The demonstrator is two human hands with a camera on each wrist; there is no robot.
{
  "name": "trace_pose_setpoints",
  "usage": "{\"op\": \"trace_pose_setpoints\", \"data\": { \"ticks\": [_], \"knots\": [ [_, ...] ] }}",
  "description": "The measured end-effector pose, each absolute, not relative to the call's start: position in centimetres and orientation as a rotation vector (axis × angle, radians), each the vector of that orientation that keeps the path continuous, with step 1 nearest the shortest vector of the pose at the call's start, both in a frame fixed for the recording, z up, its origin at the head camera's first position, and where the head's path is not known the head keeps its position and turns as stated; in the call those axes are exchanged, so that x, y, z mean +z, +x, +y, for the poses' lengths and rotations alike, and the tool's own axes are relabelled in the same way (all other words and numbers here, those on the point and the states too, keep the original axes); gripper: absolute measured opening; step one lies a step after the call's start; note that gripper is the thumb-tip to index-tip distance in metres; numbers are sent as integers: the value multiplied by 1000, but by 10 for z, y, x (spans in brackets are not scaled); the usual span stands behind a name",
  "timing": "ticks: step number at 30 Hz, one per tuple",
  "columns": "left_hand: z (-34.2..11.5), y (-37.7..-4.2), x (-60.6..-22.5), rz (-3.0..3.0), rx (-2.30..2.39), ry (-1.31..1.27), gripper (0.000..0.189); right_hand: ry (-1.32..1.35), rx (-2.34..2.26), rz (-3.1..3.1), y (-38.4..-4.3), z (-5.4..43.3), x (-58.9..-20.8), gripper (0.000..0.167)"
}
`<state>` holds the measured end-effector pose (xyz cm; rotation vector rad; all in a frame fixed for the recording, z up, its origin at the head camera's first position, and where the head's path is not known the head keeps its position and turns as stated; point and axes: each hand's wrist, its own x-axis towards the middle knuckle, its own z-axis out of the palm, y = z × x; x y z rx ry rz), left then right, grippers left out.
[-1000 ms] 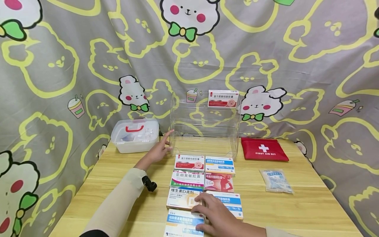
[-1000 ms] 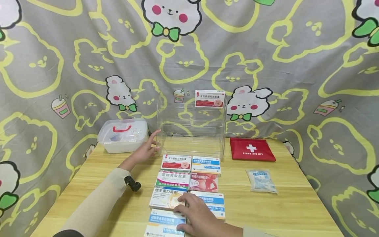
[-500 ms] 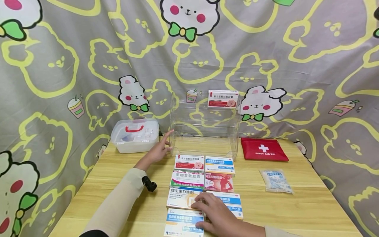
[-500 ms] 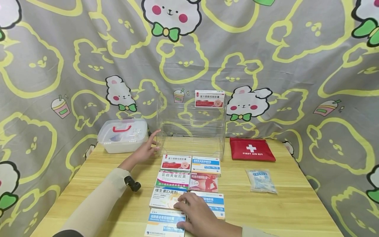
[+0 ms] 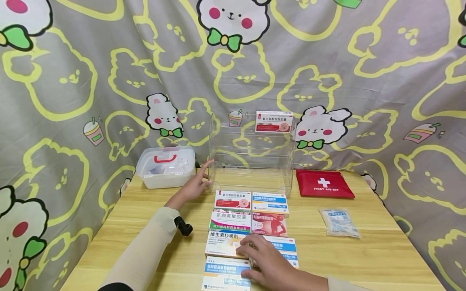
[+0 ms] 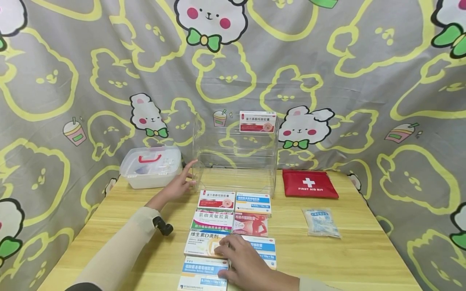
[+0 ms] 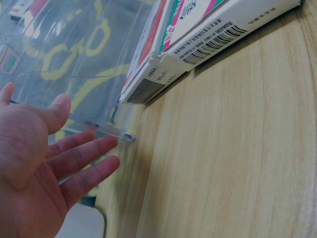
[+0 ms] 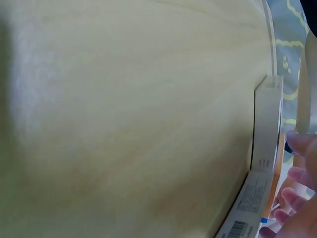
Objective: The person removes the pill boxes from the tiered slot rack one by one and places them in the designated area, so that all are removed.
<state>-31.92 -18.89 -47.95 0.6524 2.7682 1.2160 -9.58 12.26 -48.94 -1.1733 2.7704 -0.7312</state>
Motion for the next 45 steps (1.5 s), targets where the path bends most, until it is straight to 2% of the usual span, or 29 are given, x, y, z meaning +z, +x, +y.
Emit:
{"op": "trace_pose_setpoints", "data": {
  "ticks": [12,27,45],
  "knots": [
    [-189,-320,-480,2772,1208,616,84,-1058,-833,2796,-108,128,-477,49],
    [-189,-321,-481,2769,1209,616,85,-1011,-914,2889,-150,144,-450,52],
    [-189,-321,-481,2778,1203,628,81,-1041,-995,3007,-202,164,-398,55]
  ]
}}
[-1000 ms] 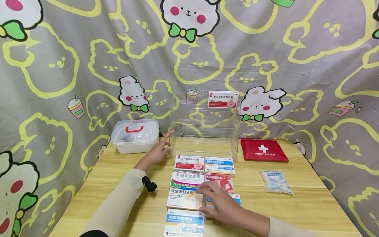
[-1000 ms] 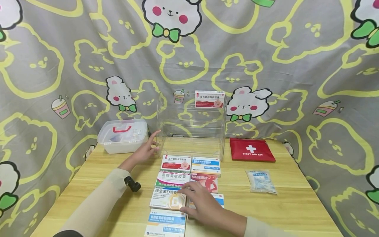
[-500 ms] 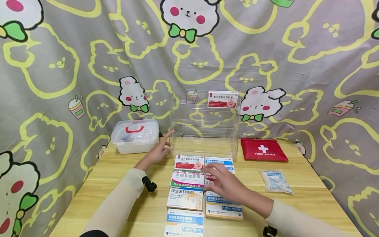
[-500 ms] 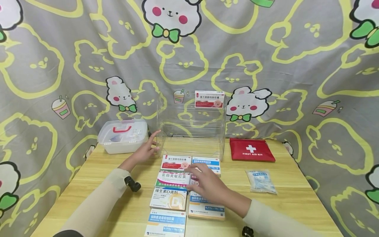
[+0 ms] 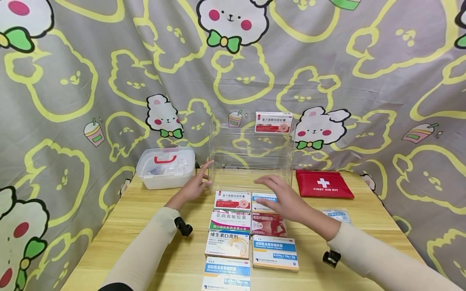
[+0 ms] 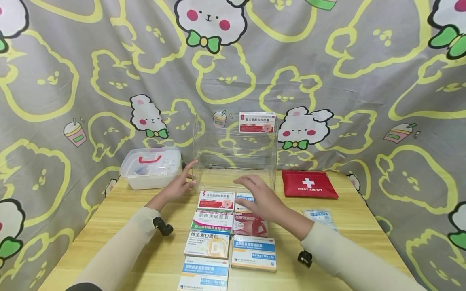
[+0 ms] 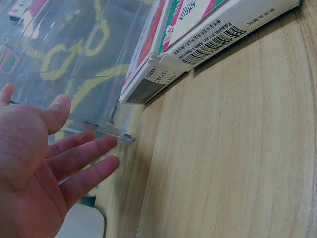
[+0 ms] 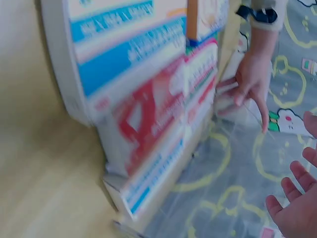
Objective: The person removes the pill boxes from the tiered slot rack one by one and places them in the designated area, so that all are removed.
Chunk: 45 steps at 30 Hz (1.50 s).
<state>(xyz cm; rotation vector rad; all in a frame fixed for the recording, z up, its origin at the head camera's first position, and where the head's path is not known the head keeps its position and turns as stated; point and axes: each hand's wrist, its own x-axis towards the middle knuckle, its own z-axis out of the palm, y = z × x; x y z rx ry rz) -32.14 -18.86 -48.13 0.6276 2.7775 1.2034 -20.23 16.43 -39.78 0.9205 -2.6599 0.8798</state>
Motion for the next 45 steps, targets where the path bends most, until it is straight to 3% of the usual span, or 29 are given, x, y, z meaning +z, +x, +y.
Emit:
{"op": "trace_pose_setpoints", "data": {
  "ticks": [23,45],
  "knots": [
    [-189,-321,-480,2776,1209,630,82,750,884,-2648,-292,184,-316,58],
    [-189,-321,-481,2773,1214,653,85,412,984,-2688,-357,210,-284,60]
  ]
}}
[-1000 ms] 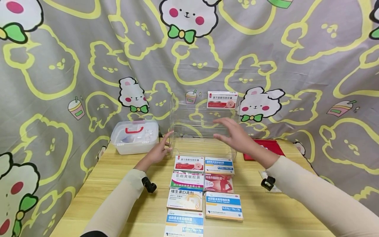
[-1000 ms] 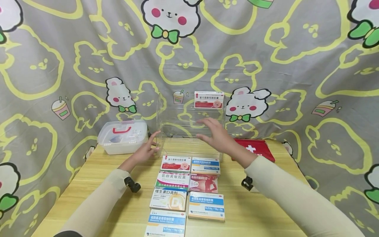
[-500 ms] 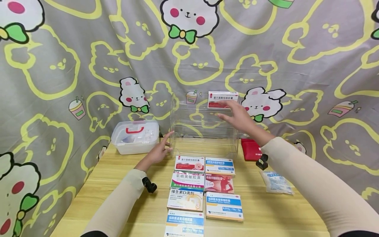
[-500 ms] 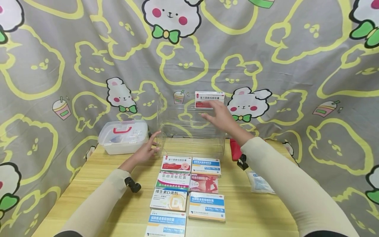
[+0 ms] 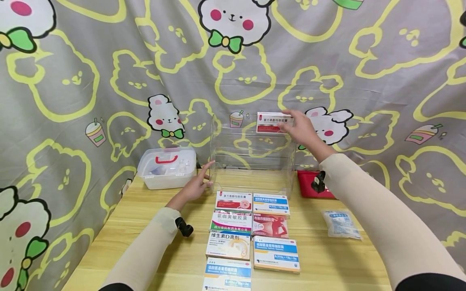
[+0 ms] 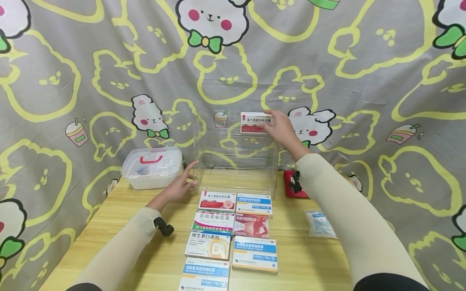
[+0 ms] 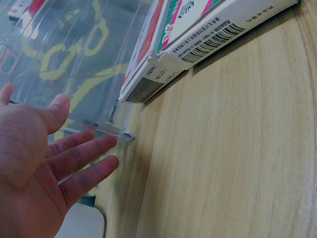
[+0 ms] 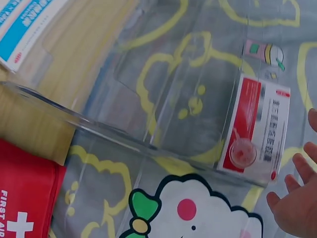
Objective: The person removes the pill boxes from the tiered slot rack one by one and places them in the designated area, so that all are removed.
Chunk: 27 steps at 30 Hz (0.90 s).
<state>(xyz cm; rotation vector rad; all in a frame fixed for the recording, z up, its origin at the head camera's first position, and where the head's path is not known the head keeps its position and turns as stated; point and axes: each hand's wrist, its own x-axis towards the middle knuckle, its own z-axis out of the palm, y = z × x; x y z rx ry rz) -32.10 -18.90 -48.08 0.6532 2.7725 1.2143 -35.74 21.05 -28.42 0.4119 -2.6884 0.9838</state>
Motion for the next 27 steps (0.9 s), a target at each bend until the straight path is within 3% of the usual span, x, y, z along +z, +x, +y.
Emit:
{"op": "trace_pose_setpoints", "data": {
  "ticks": [11,27],
  "knots": [
    [-189,-318,-479,2794,1187,666,84,357,1011,-2758,-374,219,-285,59],
    [-190,-321,-481,2793,1179,655,84,188,1022,-2645,-381,208,-289,39]
  ]
}}
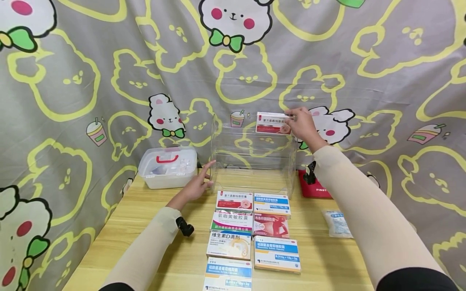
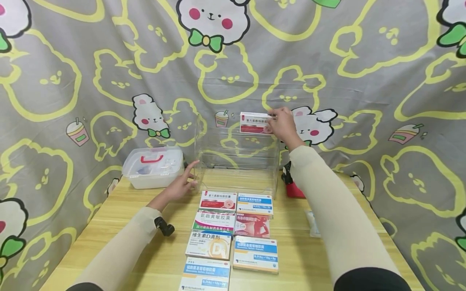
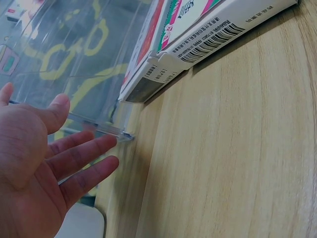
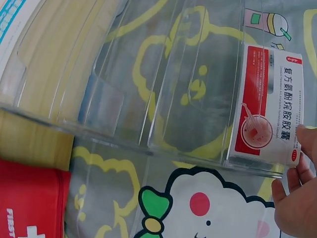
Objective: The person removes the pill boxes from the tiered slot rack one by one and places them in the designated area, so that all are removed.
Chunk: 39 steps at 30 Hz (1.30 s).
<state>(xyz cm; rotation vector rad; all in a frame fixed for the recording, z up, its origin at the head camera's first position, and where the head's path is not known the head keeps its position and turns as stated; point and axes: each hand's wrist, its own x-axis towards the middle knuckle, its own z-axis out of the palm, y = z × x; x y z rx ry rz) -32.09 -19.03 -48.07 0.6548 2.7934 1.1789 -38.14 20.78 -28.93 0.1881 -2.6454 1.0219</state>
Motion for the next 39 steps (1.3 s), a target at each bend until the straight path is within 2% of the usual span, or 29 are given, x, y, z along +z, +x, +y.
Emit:
{"op": "trace_pose_setpoints", "data": {
  "ticks": [10,39],
  "knots": [
    [-188,-318,-476,2788,1184,646,83,132,1244,-2614,-385,207,-291,42],
    [-187,-320,-479,2804,1182,650,83,122,1294,-2574,-384,206,-278,35]
  ]
}}
